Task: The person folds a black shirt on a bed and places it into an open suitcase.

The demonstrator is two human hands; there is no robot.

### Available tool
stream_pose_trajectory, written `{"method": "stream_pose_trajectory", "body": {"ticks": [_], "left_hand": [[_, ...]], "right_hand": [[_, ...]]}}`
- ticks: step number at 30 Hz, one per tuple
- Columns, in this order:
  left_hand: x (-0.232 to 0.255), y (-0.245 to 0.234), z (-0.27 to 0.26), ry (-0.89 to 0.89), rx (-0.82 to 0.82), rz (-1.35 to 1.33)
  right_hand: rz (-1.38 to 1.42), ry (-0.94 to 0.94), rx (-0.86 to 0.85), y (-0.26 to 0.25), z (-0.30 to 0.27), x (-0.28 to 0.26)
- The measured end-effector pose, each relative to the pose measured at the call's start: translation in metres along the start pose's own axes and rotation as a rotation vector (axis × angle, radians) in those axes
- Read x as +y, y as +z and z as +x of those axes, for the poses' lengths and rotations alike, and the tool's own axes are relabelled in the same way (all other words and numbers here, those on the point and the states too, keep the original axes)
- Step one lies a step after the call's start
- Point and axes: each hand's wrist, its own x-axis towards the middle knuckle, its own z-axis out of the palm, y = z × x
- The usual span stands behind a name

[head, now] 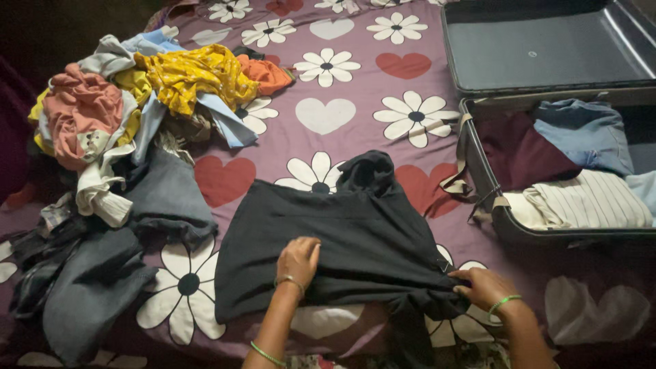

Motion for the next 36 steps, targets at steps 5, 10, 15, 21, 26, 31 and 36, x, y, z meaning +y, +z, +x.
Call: {"method": "stream_pose_trajectory", "body": {"ticks": [5, 10, 15, 21, 26, 31, 36], "left_hand": [[-0.028, 0.032, 0.028, 0.034, 0.074, 0.227], [-0.028, 0.041, 0.007, -0.178, -0.081, 0.410], [-0.017, 0.031, 0.011, -0.201, -0.067, 0.425], [-0.018, 0.032, 0.013, -0.203, -0.060, 0.406], [-0.020, 0.033, 0.014, -0.228, -0.087, 0.380], [-0.022, 0.035, 0.014, -0.205, -0.038, 0.384], [-0.017, 0.030, 0.013, -0.191, 0.001, 0.340]], "right_hand": [[0.002, -0.127, 0.413, -0.026, 0.049, -0.027], [0.708, -0.359, 0.578, -0.034, 0.163, -0.047], [0.924, -0.221, 0.644, -0.058, 0.273, -0.067], [0.332, -0.566, 0.910, -0.074, 0.314, -0.162], [-0.116, -0.435, 0.333, -0.058, 0.300, -0.196], [0.727, -0.010, 0.750, -0.081, 0.365, -0.121], [1.348, 0.133, 0.973, -0.121, 0.390, -0.087]]}}
